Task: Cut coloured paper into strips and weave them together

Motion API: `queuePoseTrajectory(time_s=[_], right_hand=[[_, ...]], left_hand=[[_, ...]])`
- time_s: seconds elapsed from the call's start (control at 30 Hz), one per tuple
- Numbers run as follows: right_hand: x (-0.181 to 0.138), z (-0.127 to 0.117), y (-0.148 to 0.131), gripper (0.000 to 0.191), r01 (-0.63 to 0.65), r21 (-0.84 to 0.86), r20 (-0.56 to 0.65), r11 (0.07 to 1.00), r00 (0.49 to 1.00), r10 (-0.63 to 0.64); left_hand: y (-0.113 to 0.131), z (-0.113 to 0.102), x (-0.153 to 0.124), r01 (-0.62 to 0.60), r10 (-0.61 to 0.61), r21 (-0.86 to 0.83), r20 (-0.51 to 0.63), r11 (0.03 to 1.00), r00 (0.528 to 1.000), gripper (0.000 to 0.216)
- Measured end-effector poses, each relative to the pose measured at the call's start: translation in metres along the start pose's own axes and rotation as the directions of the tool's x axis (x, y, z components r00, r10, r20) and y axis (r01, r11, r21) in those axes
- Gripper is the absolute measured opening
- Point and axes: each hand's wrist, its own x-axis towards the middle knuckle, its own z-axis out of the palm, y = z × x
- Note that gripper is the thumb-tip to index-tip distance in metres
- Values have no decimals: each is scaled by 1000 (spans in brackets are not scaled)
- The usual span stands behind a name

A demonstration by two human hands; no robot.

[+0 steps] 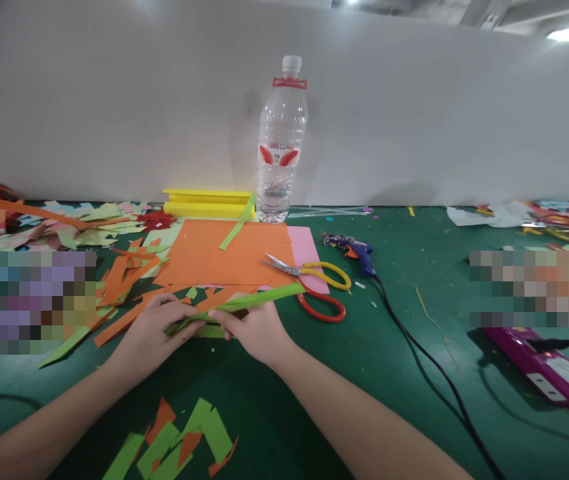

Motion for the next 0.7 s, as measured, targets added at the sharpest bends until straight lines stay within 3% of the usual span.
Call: queuePoseTrajectory(time_s=[0.2,0.4,0.7], right_hand=[[-2,-1,-3,36,56,-82,-47,995,997,-60],[-1,0,-5,39,39,-30,-66,999,997,-41],[-1,1,2,33,24,11,-48,1000,999,-23]], left_hand=[[-5,1,-2,36,-34,52,-39,998,999,32],[1,-3,0,93,-93,1,35,996,995,50],[0,0,0,90,-87,-33,69,995,994,40]])
